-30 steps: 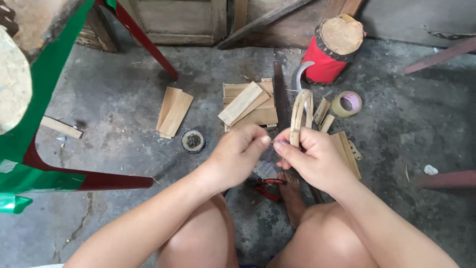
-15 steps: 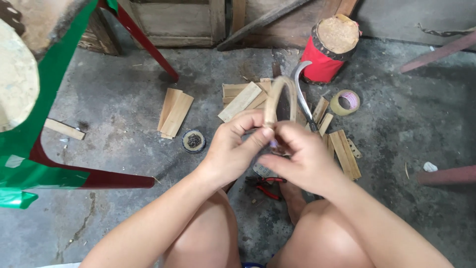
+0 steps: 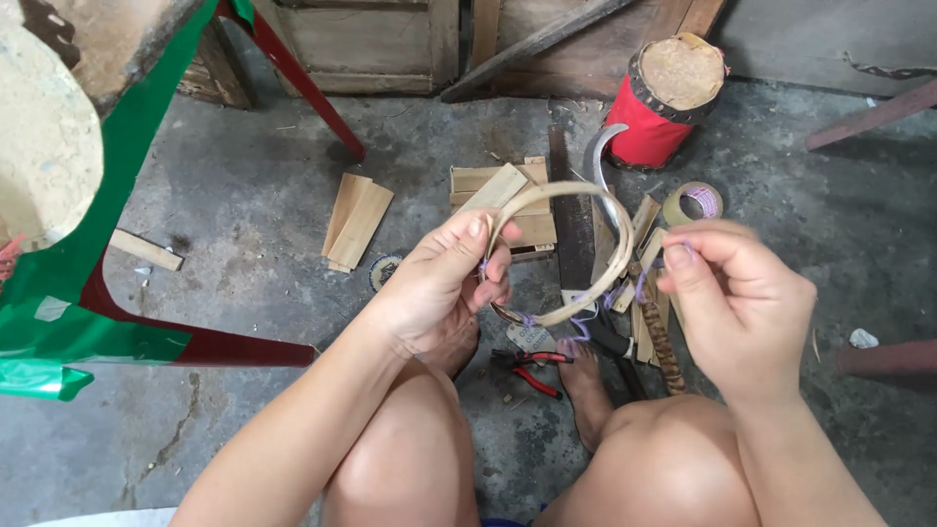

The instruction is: Preparing a wooden rim by bending thin strips of wood into a circle and securing them with string, likely for a percussion instrument.

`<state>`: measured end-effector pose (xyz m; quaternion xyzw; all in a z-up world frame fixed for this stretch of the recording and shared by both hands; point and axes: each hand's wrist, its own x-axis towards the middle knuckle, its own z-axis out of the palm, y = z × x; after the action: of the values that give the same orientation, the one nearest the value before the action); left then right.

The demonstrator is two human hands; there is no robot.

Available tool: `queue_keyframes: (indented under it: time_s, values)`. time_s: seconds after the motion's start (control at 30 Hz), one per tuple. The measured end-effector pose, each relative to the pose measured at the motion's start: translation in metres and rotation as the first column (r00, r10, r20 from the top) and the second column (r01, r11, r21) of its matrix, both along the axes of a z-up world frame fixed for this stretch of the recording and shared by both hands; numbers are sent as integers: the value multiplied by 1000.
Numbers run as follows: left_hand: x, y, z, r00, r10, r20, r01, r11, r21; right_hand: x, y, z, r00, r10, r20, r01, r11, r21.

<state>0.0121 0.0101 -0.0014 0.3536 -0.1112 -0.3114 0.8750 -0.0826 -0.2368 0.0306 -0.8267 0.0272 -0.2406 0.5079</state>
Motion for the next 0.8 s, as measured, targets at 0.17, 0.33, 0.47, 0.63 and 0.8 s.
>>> queue_keyframes:
  time_s: [0.17,0.33,0.47,0.63,0.8]
  values:
    - [1,-3,3,986,-82,-148,71,995,-77,-5,-3,-6,964,254,79,-257,809,529]
    - [1,-9,0,999,-35,-18,35,998,47,2,0,6,932,236,-276,-220,972,89]
    - [-8,-25,-7,982,63,179,-85,990,114,21,11,-14,943,297,-149,-295,955,39]
    - [-7,-32,-16,982,6,191,-42,982,185,34,26,-29,981,73,-181,-84,995,-53]
    - [-6,-38,-18,985,0,175,-27,987,157,40,42,-17,985,47,-167,-28,992,120]
